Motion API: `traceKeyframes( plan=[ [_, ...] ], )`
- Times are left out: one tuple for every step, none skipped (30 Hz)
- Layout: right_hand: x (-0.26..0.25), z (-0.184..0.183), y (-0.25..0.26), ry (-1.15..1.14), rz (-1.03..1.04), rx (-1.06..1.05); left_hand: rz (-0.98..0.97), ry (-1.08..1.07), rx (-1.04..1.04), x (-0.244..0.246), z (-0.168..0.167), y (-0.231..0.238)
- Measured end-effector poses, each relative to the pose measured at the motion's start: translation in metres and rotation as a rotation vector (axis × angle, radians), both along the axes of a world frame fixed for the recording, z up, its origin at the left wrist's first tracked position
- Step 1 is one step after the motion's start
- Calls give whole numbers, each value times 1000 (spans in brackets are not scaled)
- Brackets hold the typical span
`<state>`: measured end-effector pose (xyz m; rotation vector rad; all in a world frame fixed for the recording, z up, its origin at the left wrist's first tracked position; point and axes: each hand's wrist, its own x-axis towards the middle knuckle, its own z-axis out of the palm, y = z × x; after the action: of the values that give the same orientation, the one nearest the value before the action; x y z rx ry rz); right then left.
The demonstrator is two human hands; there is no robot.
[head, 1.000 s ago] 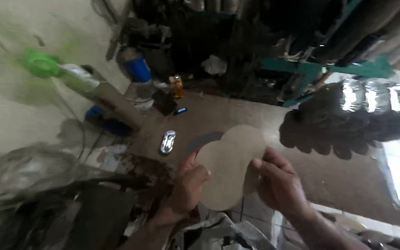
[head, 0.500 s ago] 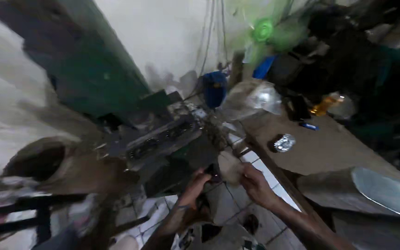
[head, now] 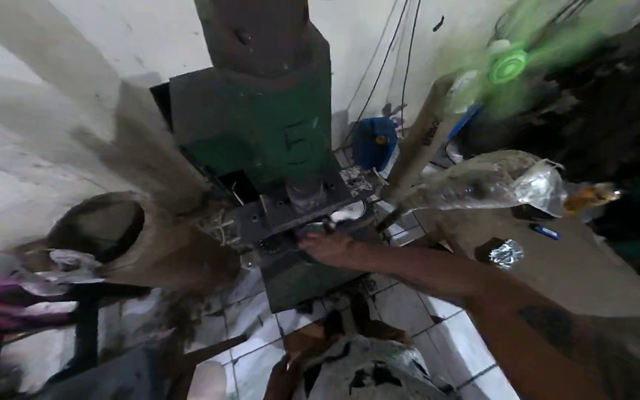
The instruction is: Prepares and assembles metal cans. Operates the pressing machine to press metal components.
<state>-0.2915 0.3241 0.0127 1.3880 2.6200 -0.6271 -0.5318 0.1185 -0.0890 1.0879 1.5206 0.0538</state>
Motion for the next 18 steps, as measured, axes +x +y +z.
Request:
traceKeyframes(
  plan=[
    [-33,4,3,30,-35,-38,-51,23,-32,2,4,-2],
    [-60,8,6,55,-62,-77,-103,26,-49,2,7,-2],
    [-74,15,9,72,-67,-146,-137,21,-43,-1,6,-1],
    [-76,23,10,70,-46,-200,-140,21,-21,-7,8,-2],
    [-67,30,8,46,-10,-249,-96,30,8,-14,10,-5],
    [-54,39,0,5,36,-306,2,30,40,-20,14,-9],
    [-42,53,-15,-24,75,-388,118,32,70,-24,17,-15],
    [-30,72,-36,-46,134,-474,227,42,85,-26,19,-21],
    [-17,89,-59,-37,222,-544,305,54,74,-26,25,-25],
    [0,104,-80,35,308,-641,333,75,42,-23,32,-30],
    [23,127,-94,118,342,-750,317,94,-11,-20,40,-34],
    [52,156,-99,174,292,-780,264,110,-56,-15,44,-38],
    [86,185,-94,243,159,-702,191,120,-97,-9,45,-42],
    [121,208,-80,292,-12,-539,120,114,-112,-3,45,-43],
    [155,222,-57,318,-177,-337,53,94,-103,5,44,-43],
    [187,227,-27,331,-310,-148,-20,76,-75,13,40,-40],
    [220,226,-2,316,-433,-32,-96,62,-41,25,38,-34],
    [250,215,11,316,-511,23,-178,51,-6,40,35,-26]
  ],
)
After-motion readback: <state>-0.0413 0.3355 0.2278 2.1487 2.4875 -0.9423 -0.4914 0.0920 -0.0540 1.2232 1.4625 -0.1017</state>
